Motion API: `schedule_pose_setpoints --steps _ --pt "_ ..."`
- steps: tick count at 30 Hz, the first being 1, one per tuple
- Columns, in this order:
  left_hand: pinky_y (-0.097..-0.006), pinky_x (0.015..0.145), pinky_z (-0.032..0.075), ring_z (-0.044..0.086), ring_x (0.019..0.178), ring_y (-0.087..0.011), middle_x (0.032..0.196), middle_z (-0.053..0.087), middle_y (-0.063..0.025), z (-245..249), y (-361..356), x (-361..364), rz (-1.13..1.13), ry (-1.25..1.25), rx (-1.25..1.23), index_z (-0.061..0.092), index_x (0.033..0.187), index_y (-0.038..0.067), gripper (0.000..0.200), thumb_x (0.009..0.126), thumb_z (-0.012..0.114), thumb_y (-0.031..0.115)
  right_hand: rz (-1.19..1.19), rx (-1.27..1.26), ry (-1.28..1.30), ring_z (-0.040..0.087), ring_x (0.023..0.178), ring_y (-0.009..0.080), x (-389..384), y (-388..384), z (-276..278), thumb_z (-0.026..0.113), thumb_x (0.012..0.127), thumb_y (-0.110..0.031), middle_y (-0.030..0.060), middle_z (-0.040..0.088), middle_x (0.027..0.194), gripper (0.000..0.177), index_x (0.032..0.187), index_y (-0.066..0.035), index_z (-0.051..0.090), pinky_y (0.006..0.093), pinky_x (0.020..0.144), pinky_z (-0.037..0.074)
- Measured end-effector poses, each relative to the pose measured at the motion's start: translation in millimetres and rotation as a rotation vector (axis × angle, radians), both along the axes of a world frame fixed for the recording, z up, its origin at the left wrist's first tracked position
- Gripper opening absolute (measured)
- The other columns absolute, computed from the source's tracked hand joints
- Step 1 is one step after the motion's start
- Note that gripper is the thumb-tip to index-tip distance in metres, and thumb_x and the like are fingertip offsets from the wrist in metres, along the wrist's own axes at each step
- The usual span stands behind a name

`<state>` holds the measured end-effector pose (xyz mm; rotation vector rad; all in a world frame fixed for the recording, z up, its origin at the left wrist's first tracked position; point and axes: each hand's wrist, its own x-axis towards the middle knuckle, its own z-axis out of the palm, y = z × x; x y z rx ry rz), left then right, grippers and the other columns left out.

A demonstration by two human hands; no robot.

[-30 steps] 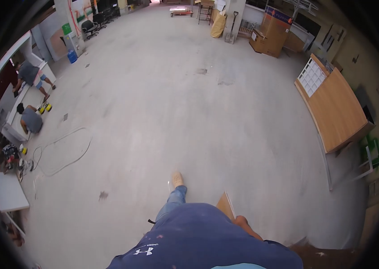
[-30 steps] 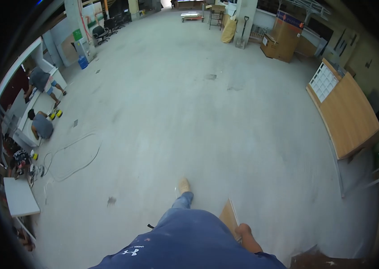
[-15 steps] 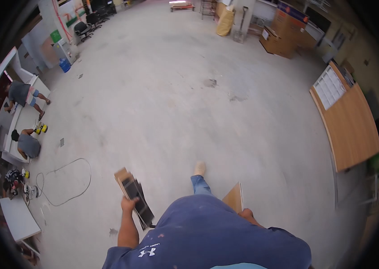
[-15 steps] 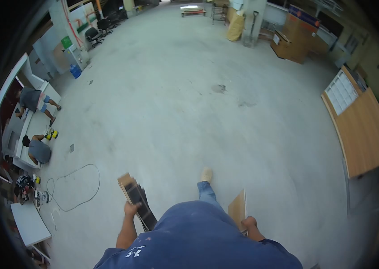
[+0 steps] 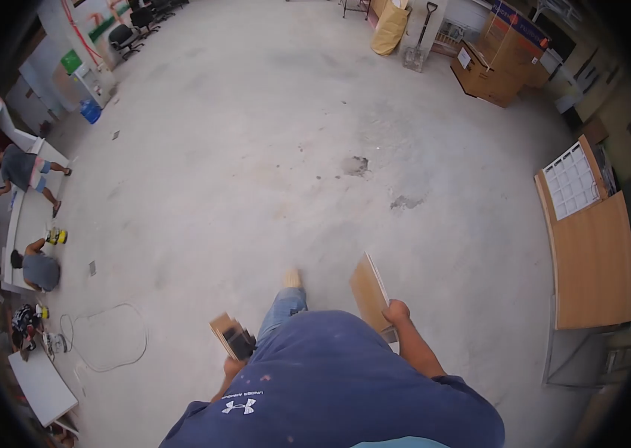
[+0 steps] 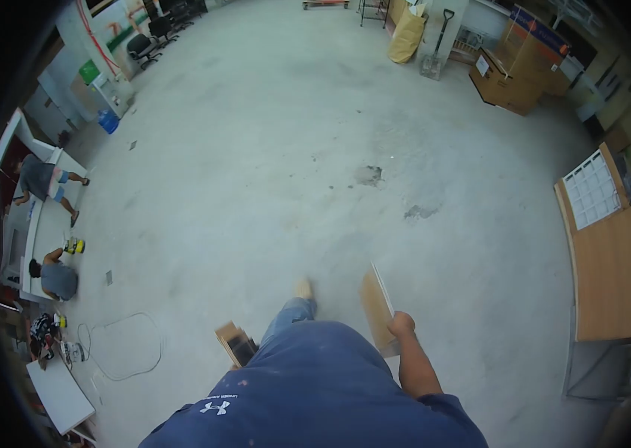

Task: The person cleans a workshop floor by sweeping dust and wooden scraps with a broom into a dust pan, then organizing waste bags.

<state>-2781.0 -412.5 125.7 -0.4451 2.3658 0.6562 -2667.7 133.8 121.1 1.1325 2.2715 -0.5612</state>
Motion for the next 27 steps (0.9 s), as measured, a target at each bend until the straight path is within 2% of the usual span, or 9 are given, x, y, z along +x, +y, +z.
schedule_pose_setpoints --steps 5,11,14,16,21,22,23,25,27 --pt "-0.0374 0.079 0.049 0.063 0.091 -0.0312 0.096 0.064 -0.0199 -25.8 71.3 -151.7 -0.071 -0.036 -0.029 0.057 0.101 -0.002 0.069 0.053 0.080 0.041 -0.145 0.004 0.073 0.060 0.095 0.0314 -88.3 42.2 5.2 0.058 0.067 -0.024 0.0198 0.062 0.099 0.037 0.097 -0.004 0.064 0.0414 0.082 0.047" --pt "-0.0381 0.079 0.049 0.063 0.091 -0.0315 0.096 0.064 -0.0199 -32.0 198.8 -311.5 -0.112 -0.122 -0.034 0.058 0.101 -0.002 0.070 0.052 0.079 0.044 -0.247 0.106 -0.085 0.060 0.094 0.0332 -208.2 107.6 14.1 0.058 0.070 -0.026 0.0180 0.063 0.098 0.035 0.096 -0.003 0.064 0.0390 0.081 0.047" --pt "-0.0384 0.079 0.049 0.063 0.091 -0.0316 0.096 0.064 -0.0199 -5.2 213.2 -406.6 -0.133 -0.115 -0.134 0.058 0.100 -0.001 0.071 0.051 0.079 0.046 -0.318 -0.013 -0.131 0.060 0.096 0.0336 -267.5 153.1 2.2 0.059 0.070 -0.026 0.0189 0.062 0.102 0.037 0.098 -0.002 0.064 0.0390 0.082 0.047" --pt "-0.0384 0.079 0.049 0.063 0.091 -0.0311 0.096 0.064 -0.0186 5.4 253.1 -509.9 -0.167 0.060 -0.098 0.058 0.099 -0.001 0.066 0.053 0.080 0.042 -0.446 -0.177 -0.159 0.059 0.098 0.0340 -292.3 186.4 -33.0 0.059 0.074 -0.027 0.0215 0.061 0.104 0.037 0.096 0.002 0.064 0.0399 0.081 0.048" --pt "-0.0357 0.079 0.050 0.063 0.090 -0.0287 0.096 0.065 -0.0162 62.9 384.2 -741.0 -0.035 0.432 0.231 0.057 0.100 -0.003 0.055 0.057 0.079 0.022 -0.291 -0.088 -0.280 0.059 0.099 0.0348 -427.4 249.5 -28.8 0.058 0.073 -0.028 0.0197 0.062 0.104 0.038 0.099 -0.001 0.064 0.0412 0.083 0.047" --pt "-0.0350 0.079 0.050 0.064 0.090 -0.0271 0.095 0.066 -0.0147 77.9 411.1 -771.3 0.012 0.495 0.350 0.057 0.101 -0.003 0.053 0.058 0.079 0.018 -0.270 -0.086 -0.279 0.059 0.098 0.0351 -438.9 268.1 -53.4 0.057 0.074 -0.029 0.0198 0.062 0.103 0.038 0.098 -0.001 0.065 0.0414 0.083 0.047" --pt "-0.0345 0.079 0.050 0.064 0.089 -0.0256 0.095 0.066 -0.0137 81.4 432.8 -798.9 0.037 0.468 0.364 0.057 0.101 -0.003 0.052 0.058 0.078 0.017 -0.227 -0.089 -0.283 0.059 0.098 0.0351 -424.2 308.1 -78.0 0.057 0.074 -0.029 0.0198 0.062 0.103 0.038 0.098 -0.001 0.065 0.0414 0.083 0.047" --pt "-0.0330 0.080 0.050 0.064 0.087 -0.0233 0.094 0.066 -0.0131 81.3 461.3 -842.9 0.131 0.405 0.331 0.057 0.103 -0.003 0.054 0.057 0.079 0.016 -0.240 -0.033 -0.099 0.059 0.097 0.0356 -476.0 330.0 -153.9 0.058 0.073 -0.032 0.0208 0.062 0.102 0.039 0.096 -0.001 0.065 0.0410 0.083 0.047" --pt "-0.0323 0.080 0.049 0.064 0.087 -0.0234 0.094 0.066 -0.0139 84.0 493.4 -885.7 0.121 0.422 0.212 0.057 0.103 -0.002 0.056 0.056 0.080 0.020 -0.195 -0.094 -0.145 0.059 0.096 0.0356 -551.8 396.9 -93.4 0.058 0.072 -0.031 0.0213 0.062 0.101 0.039 0.095 -0.001 0.065 0.0407 0.082 0.047"
